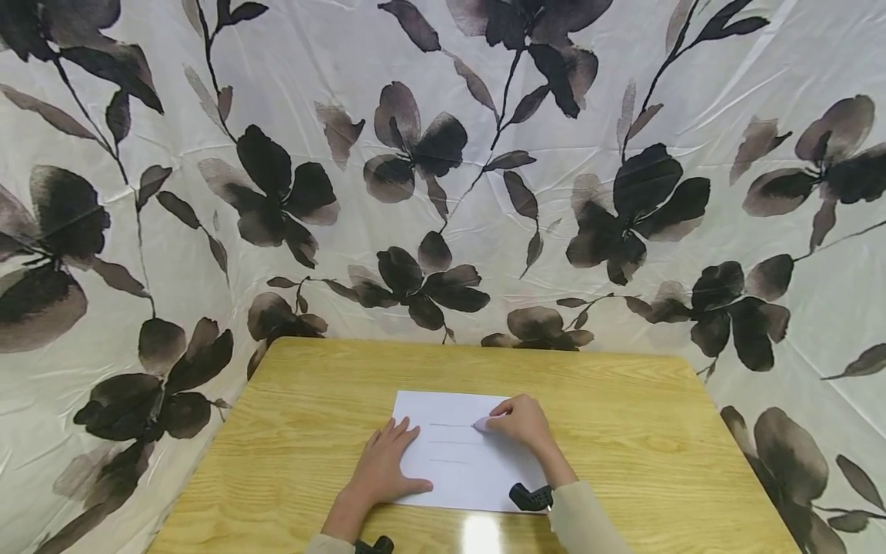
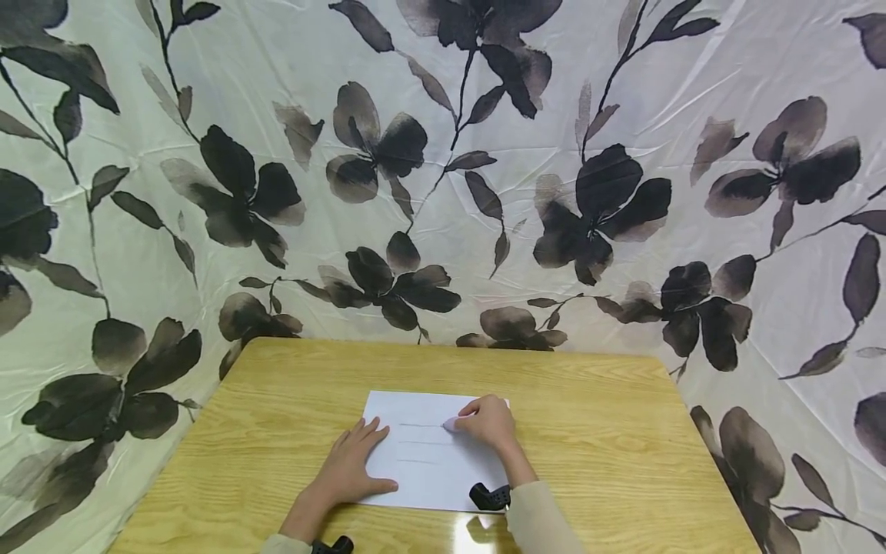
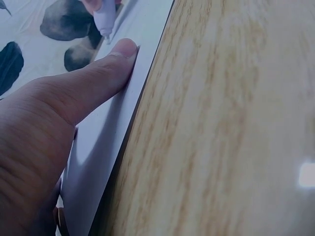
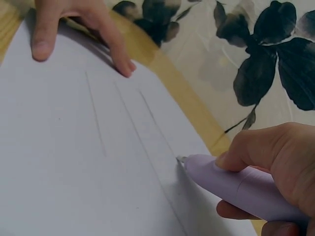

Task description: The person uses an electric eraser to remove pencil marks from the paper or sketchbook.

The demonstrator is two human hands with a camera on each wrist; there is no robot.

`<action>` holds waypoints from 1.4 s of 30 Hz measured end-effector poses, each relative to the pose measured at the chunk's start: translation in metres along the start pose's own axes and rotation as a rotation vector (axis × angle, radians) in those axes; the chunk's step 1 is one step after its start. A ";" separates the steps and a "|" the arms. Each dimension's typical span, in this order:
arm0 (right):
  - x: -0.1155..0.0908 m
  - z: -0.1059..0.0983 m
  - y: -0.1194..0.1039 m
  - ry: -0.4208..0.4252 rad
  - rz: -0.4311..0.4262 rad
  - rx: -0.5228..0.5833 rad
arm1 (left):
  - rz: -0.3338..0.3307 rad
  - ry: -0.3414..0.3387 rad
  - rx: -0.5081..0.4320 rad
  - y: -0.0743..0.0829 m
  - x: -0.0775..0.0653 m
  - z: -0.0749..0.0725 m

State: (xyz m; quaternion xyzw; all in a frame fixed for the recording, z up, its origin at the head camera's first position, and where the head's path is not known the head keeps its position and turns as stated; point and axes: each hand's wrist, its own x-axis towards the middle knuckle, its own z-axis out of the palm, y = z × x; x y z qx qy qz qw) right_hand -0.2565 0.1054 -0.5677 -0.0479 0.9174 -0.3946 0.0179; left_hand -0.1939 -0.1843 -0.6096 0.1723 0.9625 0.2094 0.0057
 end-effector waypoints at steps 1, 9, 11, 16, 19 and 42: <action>0.000 0.000 0.000 0.002 0.000 0.000 | 0.001 0.002 -0.006 0.000 0.000 0.000; 0.000 0.001 0.000 0.013 -0.018 0.003 | -0.010 0.010 0.002 -0.002 0.000 -0.001; 0.000 0.001 0.000 0.021 -0.017 0.002 | -0.015 0.006 -0.002 -0.002 0.001 -0.001; 0.000 -0.001 0.000 0.005 -0.005 0.001 | -0.010 0.000 0.002 -0.001 0.002 0.001; 0.003 -0.001 -0.003 0.004 -0.003 0.008 | -0.015 0.009 0.014 -0.003 0.004 0.000; 0.003 0.000 0.011 -0.033 0.017 0.061 | -0.015 -0.010 0.003 0.000 0.000 -0.002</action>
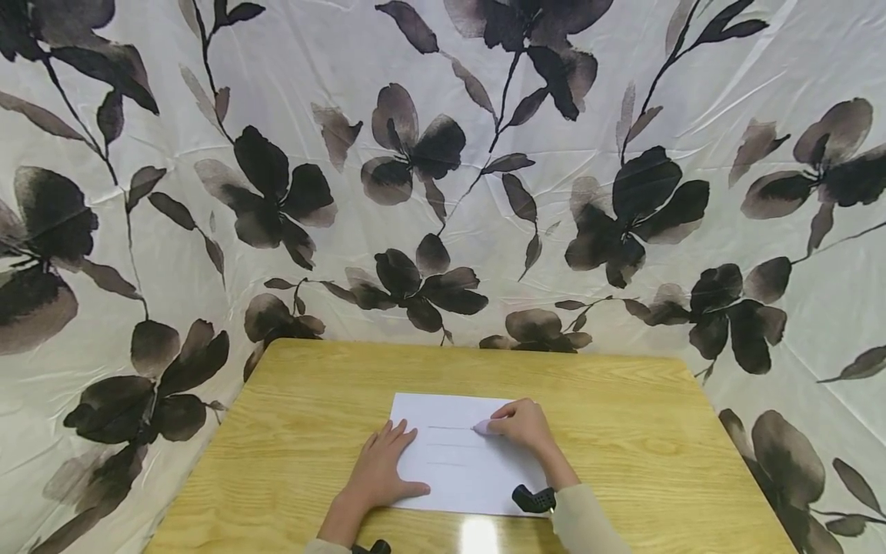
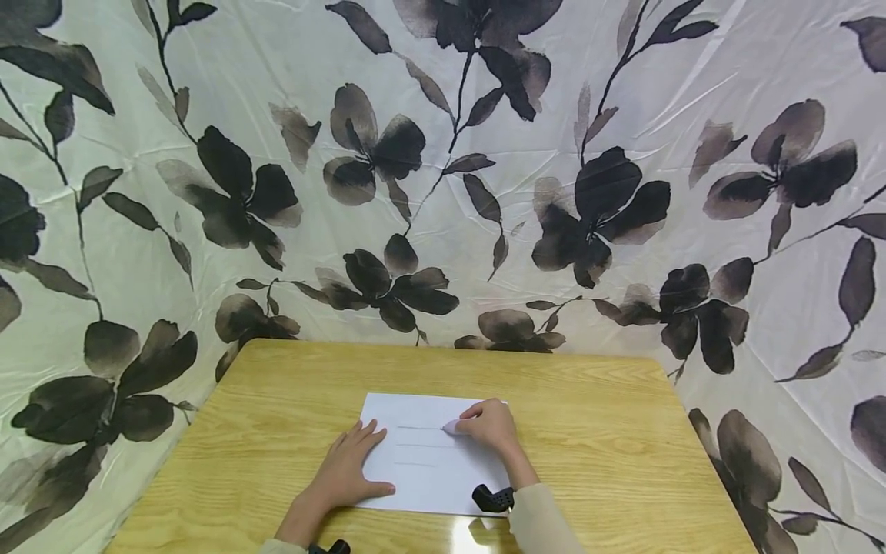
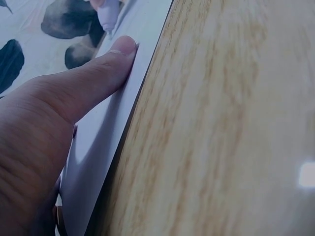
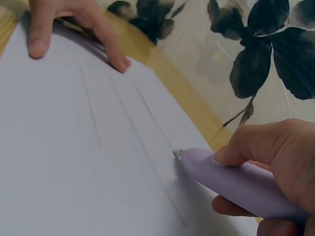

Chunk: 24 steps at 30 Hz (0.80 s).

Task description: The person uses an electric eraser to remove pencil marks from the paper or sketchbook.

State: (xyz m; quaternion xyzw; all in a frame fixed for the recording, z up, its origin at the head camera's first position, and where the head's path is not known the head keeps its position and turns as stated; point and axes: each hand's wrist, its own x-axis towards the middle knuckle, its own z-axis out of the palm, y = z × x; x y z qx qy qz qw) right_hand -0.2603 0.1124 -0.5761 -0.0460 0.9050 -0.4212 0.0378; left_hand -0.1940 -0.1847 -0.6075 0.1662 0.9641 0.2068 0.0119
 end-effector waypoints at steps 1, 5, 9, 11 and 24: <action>0.000 0.000 0.000 -0.001 0.000 -0.002 | 0.001 0.001 -0.002 0.000 0.000 0.000; 0.000 -0.001 -0.002 0.010 -0.007 0.013 | 0.003 0.012 0.012 -0.001 0.002 0.002; -0.001 0.000 -0.003 0.020 -0.003 0.003 | 0.013 0.010 0.008 -0.002 0.003 0.004; 0.000 0.001 -0.003 0.015 0.000 -0.007 | 0.009 0.003 0.001 -0.002 0.002 0.004; 0.002 0.003 -0.007 0.011 0.017 -0.024 | -0.002 -0.005 0.003 -0.003 0.002 0.002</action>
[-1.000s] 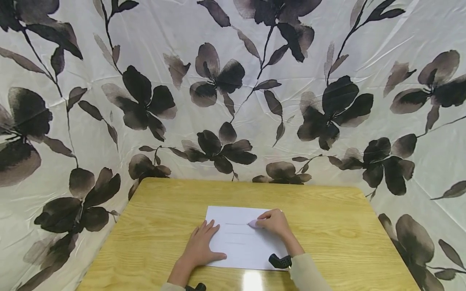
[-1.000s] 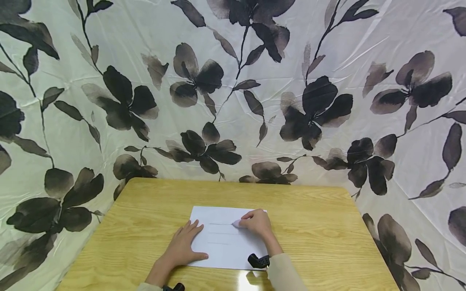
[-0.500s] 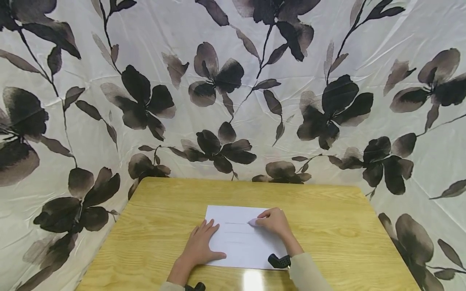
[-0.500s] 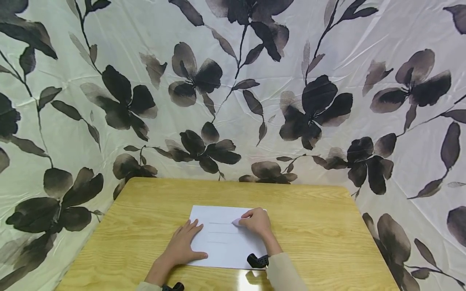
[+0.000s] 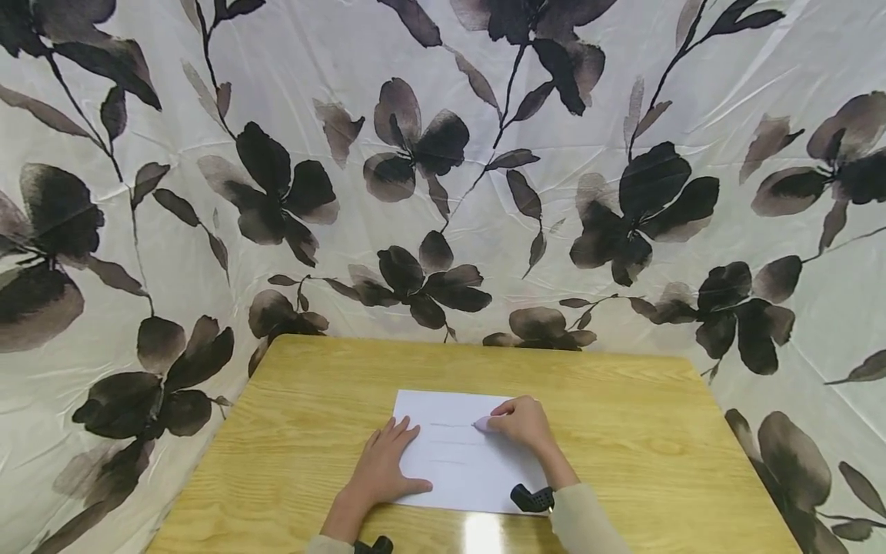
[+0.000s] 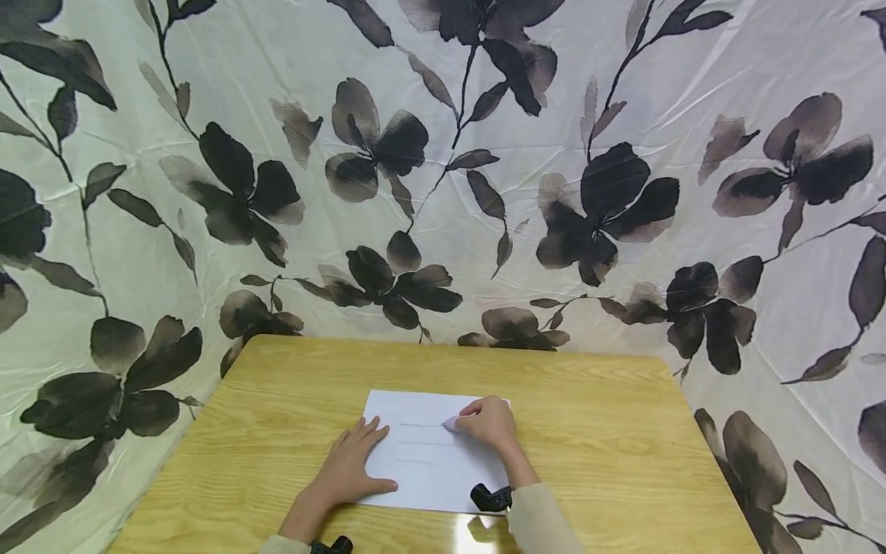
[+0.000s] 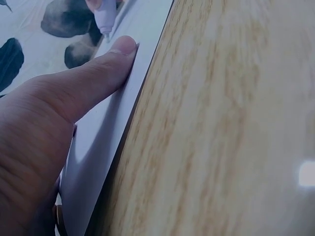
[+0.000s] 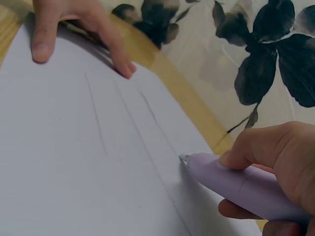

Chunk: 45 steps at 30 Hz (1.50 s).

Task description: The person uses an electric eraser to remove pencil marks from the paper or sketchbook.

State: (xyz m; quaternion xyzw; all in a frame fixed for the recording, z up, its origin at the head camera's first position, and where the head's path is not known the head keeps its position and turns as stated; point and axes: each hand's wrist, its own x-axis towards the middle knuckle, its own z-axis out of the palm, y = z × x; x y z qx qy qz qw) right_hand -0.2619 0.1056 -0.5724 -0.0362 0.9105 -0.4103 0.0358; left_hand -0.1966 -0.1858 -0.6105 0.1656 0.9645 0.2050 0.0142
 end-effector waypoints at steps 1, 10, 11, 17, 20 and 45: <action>0.000 0.000 -0.001 0.000 -0.004 -0.002 | -0.001 0.001 0.003 0.000 0.000 -0.001; -0.001 0.001 0.000 0.012 -0.021 0.000 | 0.002 0.009 0.005 -0.001 0.000 -0.001; -0.002 0.002 0.001 0.013 -0.018 0.000 | 0.001 0.007 0.007 -0.001 0.000 0.000; -0.003 0.003 0.000 0.010 -0.036 0.000 | -0.007 0.009 0.006 -0.001 -0.002 0.002; -0.003 0.003 -0.002 0.009 -0.039 -0.009 | -0.005 0.013 0.008 -0.001 -0.002 0.002; -0.005 0.003 -0.003 0.009 -0.024 -0.036 | 0.013 -0.002 -0.003 -0.001 -0.001 0.004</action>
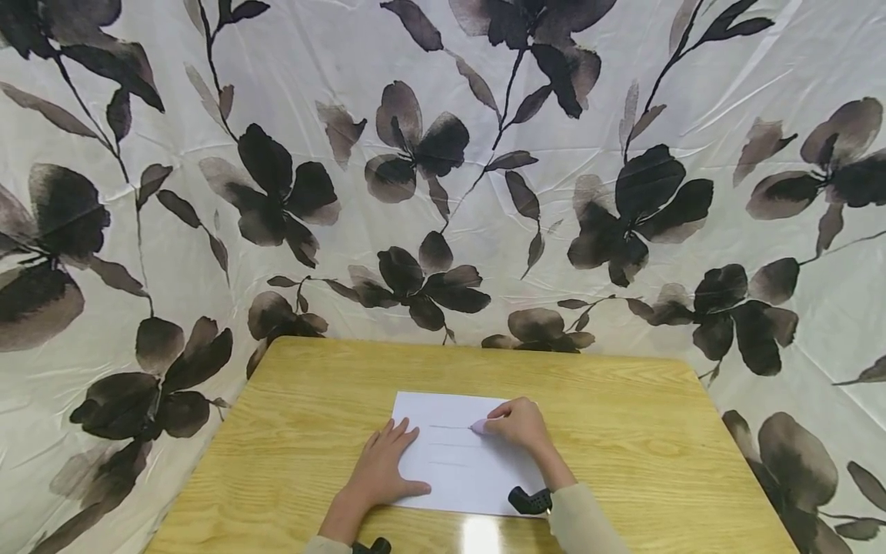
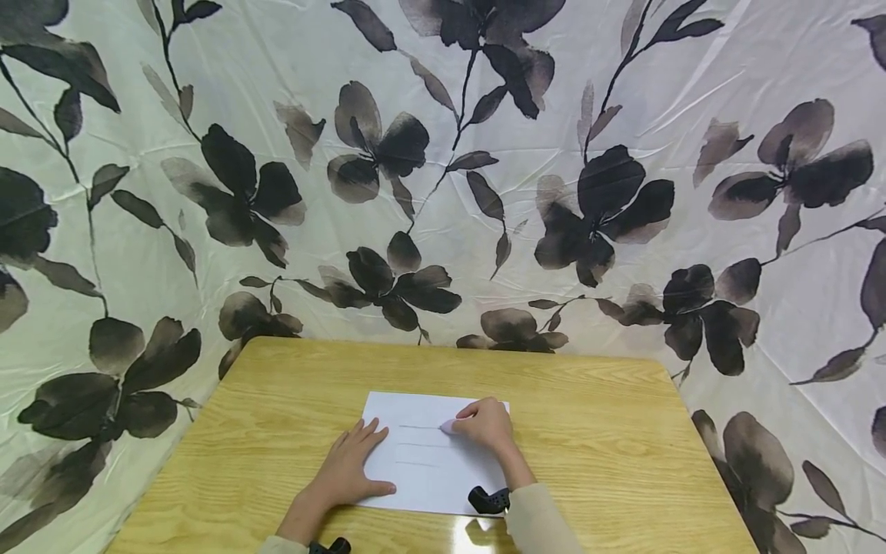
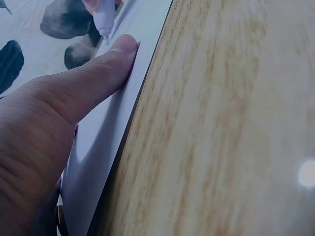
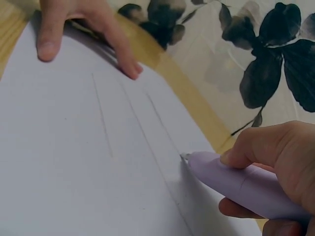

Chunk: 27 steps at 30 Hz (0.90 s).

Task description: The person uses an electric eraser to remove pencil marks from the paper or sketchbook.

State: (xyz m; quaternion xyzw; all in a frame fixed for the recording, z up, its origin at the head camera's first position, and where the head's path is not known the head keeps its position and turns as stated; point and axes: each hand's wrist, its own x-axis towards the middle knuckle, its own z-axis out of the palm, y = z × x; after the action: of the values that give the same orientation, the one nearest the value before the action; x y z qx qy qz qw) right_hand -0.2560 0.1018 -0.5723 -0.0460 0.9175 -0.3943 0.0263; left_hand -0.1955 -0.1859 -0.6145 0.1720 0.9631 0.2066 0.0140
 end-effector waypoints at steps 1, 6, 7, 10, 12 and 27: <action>0.000 0.000 0.000 -0.001 -0.003 0.004 | 0.000 0.001 0.002 -0.001 0.000 0.000; 0.003 0.004 0.001 0.005 -0.026 0.019 | 0.007 0.008 -0.005 -0.003 0.000 -0.001; 0.003 0.005 0.001 0.005 -0.032 0.020 | 0.009 0.008 -0.011 -0.003 0.000 -0.001; 0.003 0.006 0.001 0.004 -0.027 0.026 | 0.017 0.011 -0.020 -0.004 0.000 0.000; 0.003 0.006 0.000 -0.002 -0.030 0.028 | 0.017 0.010 -0.022 -0.004 -0.001 0.001; 0.002 0.004 -0.001 0.009 0.015 0.012 | 0.014 0.029 -0.021 -0.001 -0.003 0.000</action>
State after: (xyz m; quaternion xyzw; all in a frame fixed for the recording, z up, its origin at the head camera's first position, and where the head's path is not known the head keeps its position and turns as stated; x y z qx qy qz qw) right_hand -0.2571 0.0976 -0.5744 -0.0373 0.9155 -0.3997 0.0256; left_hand -0.1933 -0.1874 -0.6152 0.1753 0.9597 0.2195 0.0004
